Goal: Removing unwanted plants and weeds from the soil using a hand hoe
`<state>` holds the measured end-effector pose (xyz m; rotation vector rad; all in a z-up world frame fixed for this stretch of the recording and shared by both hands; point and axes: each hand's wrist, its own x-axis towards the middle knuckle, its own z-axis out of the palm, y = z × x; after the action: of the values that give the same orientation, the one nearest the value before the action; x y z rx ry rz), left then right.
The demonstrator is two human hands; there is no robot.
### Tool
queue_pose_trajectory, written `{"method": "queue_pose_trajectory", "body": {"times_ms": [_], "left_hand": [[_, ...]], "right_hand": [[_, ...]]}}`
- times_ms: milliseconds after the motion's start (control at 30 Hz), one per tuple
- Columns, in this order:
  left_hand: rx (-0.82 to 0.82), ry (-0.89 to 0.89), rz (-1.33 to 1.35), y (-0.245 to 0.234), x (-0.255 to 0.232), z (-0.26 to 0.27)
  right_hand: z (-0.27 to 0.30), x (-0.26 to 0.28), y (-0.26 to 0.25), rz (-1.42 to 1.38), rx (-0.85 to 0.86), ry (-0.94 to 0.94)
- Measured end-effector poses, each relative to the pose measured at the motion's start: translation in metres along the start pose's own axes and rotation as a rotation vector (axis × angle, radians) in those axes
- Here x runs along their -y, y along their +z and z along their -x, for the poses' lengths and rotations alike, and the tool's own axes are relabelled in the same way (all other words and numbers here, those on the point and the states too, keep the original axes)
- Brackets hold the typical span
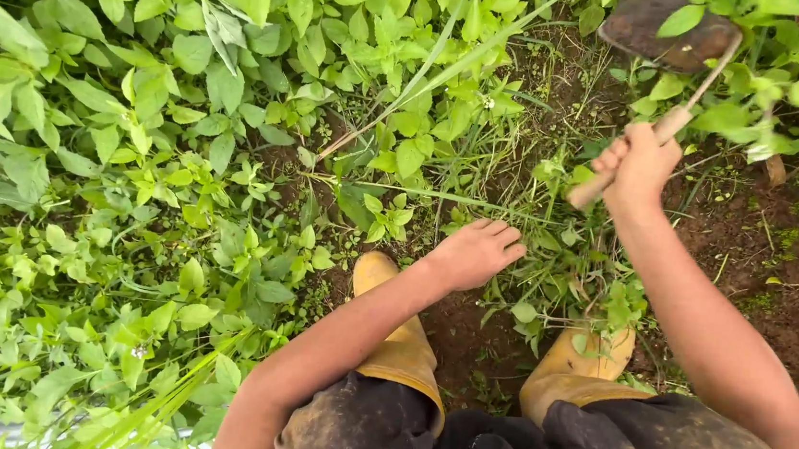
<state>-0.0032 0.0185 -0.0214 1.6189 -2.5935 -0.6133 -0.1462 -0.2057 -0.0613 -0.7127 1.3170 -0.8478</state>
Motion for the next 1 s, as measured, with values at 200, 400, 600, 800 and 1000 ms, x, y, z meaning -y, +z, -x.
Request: {"method": "queue_pose_trajectory", "body": {"times_ms": [200, 400, 600, 800, 1000], "left_hand": [[0.020, -0.014, -0.052, -0.038, 0.005, 0.004], [-0.118, -0.021, -0.067, 0.002, 0.005, 0.017], [-0.167, -0.011, -0.182, -0.027, 0.009, 0.009], [0.162, -0.306, -0.183, -0.016, 0.031, 0.016], [0.091, -0.254, -0.006, 0.032, 0.015, 0.023]], "right_hand": [[0.079, -0.082, -0.038, 0.664, 0.243, 0.136], [0.017, -0.022, -0.005, 0.152, 0.102, 0.175], [0.124, -0.059, -0.002, 0.532, 0.340, 0.275], [0.142, -0.032, -0.037, 0.563, 0.351, 0.416], [0.050, 0.022, -0.008, 0.305, 0.189, 0.109]]}}
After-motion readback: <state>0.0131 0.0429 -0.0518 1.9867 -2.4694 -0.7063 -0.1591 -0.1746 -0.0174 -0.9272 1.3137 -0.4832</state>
